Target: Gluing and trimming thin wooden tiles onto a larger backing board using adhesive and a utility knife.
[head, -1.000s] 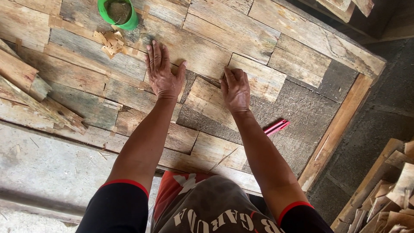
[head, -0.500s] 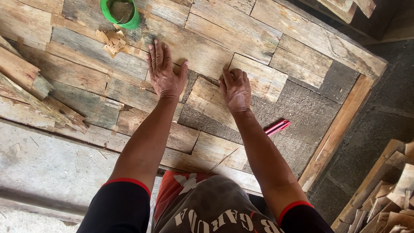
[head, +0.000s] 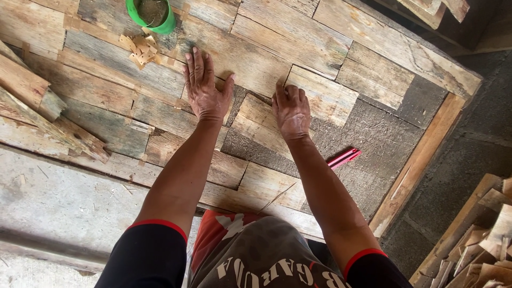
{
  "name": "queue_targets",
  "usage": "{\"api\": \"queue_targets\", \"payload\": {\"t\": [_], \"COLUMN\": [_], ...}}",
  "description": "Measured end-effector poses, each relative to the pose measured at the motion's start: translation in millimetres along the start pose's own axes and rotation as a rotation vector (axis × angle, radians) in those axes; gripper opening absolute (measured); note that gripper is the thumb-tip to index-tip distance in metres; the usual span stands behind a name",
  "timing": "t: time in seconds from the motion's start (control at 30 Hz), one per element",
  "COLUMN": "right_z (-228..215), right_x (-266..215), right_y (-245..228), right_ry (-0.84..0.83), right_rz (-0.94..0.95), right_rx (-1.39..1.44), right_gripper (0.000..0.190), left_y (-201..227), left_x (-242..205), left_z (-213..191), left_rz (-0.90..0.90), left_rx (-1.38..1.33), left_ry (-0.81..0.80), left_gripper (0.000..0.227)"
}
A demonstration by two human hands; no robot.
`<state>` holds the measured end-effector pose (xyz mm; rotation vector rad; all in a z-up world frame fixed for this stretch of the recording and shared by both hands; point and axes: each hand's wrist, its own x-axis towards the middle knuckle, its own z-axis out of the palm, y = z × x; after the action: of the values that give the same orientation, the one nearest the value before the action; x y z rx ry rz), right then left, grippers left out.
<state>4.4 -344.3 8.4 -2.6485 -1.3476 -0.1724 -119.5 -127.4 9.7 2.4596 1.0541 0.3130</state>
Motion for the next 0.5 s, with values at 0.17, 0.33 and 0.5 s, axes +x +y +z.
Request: {"api": "queue_targets", "payload": {"t": [0.17, 0.33, 0.5], "right_z": [-2.6, -2.4, -5.0], "right_x": [1.3, 2.7, 3.1], "right_y": [-1.7, -5.2, -6.5], "right_ry": [0.009, 0.028, 0.026], "right_rz": [0.002, 0.029, 0.055], "right_rx": [0.001, 0.009, -0.006], "right_gripper": [0.043, 0.039, 0.037], "left_y": [0.1, -1.2, 1.9], "left_x": [0.1, 0.3, -1.7], "left_z": [-0.3, 1.6, -1.6], "left_rz": [0.028, 0.025, 0.055], "left_rx": [0.01, 0.003, 0.029], "left_ry": [0.021, 0.023, 0.039], "left_gripper": [0.086, 0.086, 0.084]}}
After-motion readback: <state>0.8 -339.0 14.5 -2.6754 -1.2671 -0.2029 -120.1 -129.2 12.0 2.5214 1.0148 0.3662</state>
